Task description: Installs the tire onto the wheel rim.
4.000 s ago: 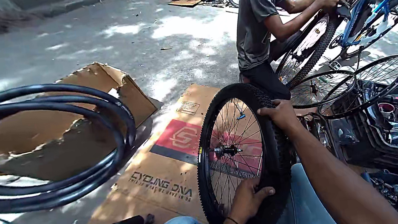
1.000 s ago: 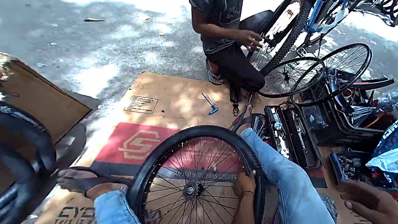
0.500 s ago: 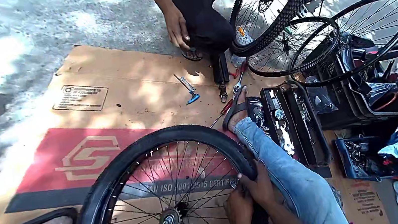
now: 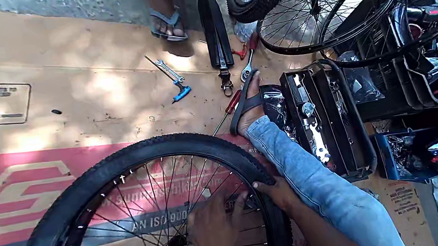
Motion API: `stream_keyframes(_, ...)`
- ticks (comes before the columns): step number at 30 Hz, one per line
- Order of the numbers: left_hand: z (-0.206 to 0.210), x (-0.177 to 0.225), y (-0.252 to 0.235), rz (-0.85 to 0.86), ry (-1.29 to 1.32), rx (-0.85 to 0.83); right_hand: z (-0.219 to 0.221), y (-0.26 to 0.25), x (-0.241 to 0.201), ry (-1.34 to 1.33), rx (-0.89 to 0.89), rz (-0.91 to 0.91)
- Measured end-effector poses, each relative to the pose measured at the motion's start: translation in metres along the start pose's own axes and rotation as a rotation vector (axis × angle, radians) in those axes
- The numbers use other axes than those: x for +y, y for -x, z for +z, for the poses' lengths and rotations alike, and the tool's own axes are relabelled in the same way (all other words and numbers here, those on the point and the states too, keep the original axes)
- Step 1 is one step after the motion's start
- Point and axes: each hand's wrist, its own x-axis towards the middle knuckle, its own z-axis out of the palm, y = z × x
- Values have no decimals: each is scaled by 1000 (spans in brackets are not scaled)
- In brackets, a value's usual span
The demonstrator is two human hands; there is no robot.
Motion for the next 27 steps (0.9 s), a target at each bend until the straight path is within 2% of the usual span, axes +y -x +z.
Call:
stream_keyframes(2, -13, -42, -64, 188, -119, 71, 1, -6, -1, 32, 1, 103)
stream_keyframes(5, -12, -87, -164, 342, -263, -199, -2, -8, -7, 37, -36, 165)
stream_keyframes(7, -1, -97, -205, 437, -333, -376, -3, -8, -8, 1, -58, 185)
stream_keyframes(9, 10, -92, -222, 462, -326, -415, -2, -10, -10, -12, -41, 216)
stream_keyframes(13, 19, -78, -238, 399, -389, -527, 0, -13, -11, 30, 0, 256)
stream_keyframes(15, 17, -74, -241, 370, -442, -602, -2, -10, -10, 64, 15, 225)
stream_keyframes(17, 9, -71, -239, 358, -478, -593, 0, -3, -9, 81, 11, 170)
stream_keyframes(20, -4, -69, -232, 318, -511, -469, 2, 2, -11, 69, 10, 83)
stream_keyframes(23, -1, -81, -208, 304, -375, -112, 1, 2, -10, 55, -10, 35)
stream_keyframes(25, 2, -79, -176, 63, -212, 117, 2, 4, -7, 32, -32, 18)
stream_keyframes(27, 3, -59, -135, -164, -38, 304, 3, 6, -4, 20, -45, -6)
